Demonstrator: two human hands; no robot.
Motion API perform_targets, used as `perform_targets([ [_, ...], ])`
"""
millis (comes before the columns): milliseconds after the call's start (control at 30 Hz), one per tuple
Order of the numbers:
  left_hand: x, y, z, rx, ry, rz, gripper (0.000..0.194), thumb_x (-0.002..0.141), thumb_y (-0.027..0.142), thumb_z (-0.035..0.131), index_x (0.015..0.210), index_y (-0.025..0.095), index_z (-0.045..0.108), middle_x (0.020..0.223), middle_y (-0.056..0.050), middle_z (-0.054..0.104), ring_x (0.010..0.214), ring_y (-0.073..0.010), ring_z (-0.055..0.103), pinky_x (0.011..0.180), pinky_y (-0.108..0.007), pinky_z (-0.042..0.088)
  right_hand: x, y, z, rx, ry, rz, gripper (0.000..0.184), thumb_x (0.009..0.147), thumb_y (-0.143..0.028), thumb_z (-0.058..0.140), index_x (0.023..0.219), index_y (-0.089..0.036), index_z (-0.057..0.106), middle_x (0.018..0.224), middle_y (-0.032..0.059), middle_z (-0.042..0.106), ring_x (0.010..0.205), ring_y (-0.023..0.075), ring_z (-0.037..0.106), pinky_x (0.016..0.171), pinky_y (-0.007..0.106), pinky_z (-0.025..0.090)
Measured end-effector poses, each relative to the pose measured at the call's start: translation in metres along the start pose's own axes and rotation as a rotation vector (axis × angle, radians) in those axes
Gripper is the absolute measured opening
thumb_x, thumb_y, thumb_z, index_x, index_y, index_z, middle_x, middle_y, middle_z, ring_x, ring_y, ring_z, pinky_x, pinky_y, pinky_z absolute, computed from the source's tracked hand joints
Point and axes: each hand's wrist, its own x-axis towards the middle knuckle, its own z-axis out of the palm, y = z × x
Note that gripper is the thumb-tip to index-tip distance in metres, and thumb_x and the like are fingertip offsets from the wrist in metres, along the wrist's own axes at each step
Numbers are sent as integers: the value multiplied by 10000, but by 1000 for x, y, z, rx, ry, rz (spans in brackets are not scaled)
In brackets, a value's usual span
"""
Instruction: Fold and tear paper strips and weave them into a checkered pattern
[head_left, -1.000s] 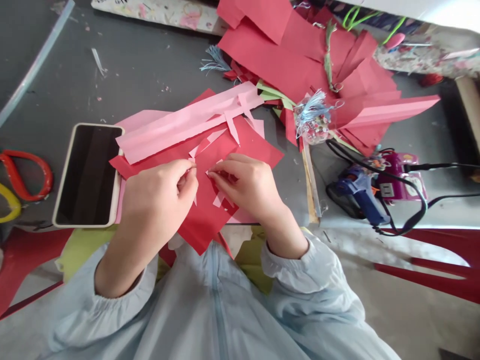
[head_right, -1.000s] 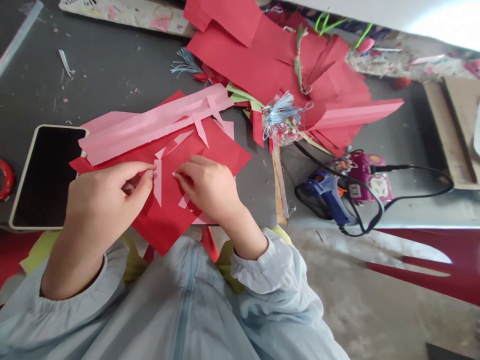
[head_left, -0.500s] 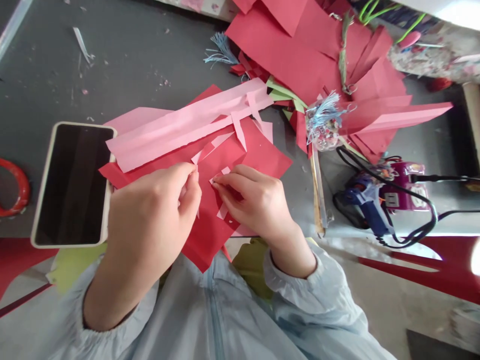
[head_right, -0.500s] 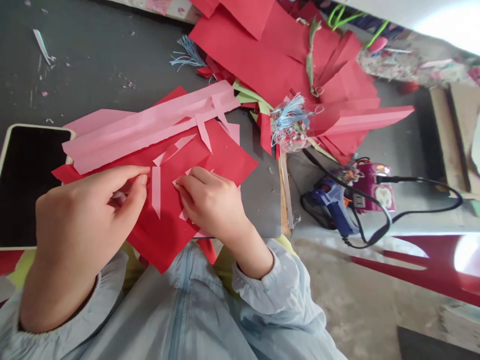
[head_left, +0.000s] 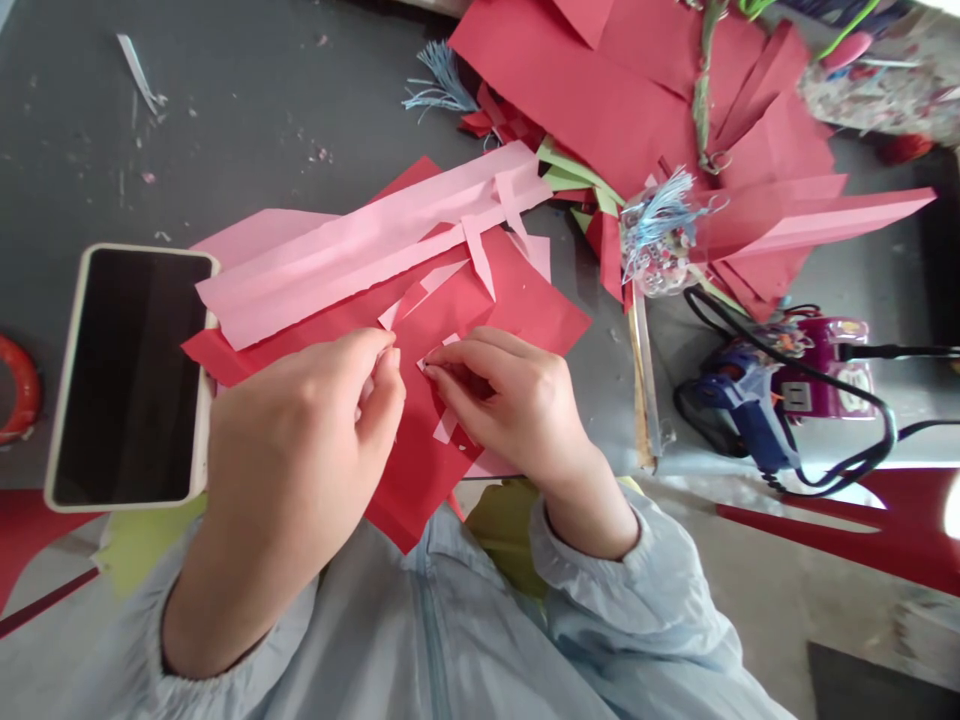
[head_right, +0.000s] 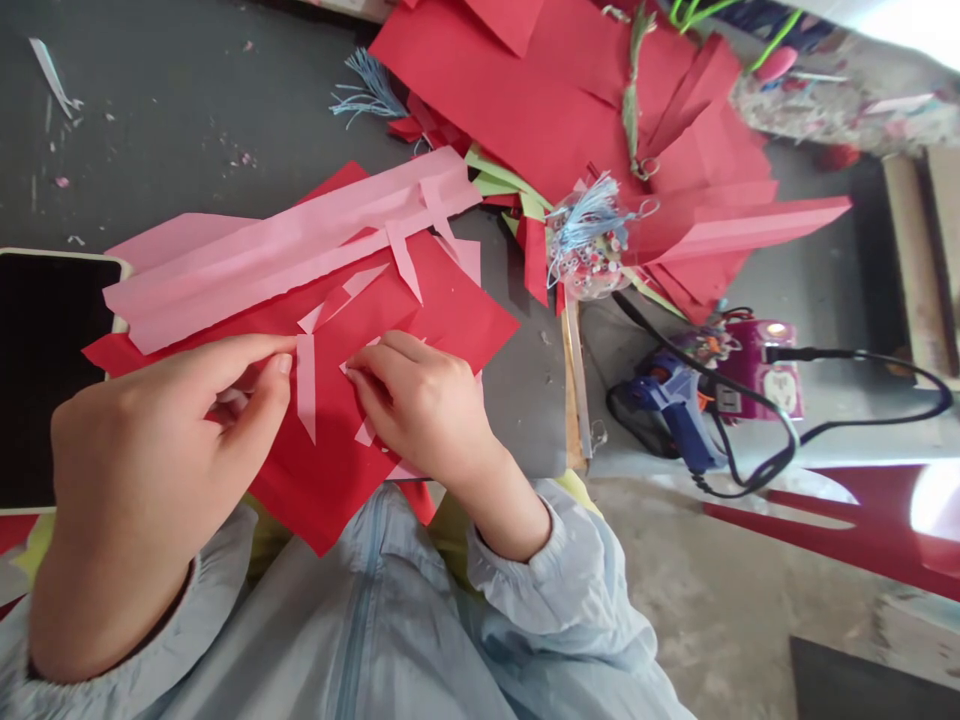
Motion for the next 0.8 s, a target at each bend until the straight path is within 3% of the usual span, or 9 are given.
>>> perform_targets([
  [233,1,1,1,33,1,21,255,972,277,515,804,232,702,548,-5,563,529,-156,507,523,-296,256,0,-1,-1,25,-14,17,159,921,-172,615,824,-160,740,753,28,713,668,131,661,537,238,432],
  [533,1,3,3,96,71,56,198,954,241,550,873,224,730,593,15,644,552,-142,581,534,-286,305,0,-5,-4,-236,-56,-115,333,971,-160,479,742,-162,721,688,16,624,576,115,533,479,280,313],
  [800,2,3,3,50,41,41,240,969,253,525,872,227,743,607,6,658,560,-151,589,546,-304,305,-1,-11,-11,-385,-88,-208,338,979,-115,482,722,-161,698,698,14,642,571,123,490,451,306,268],
])
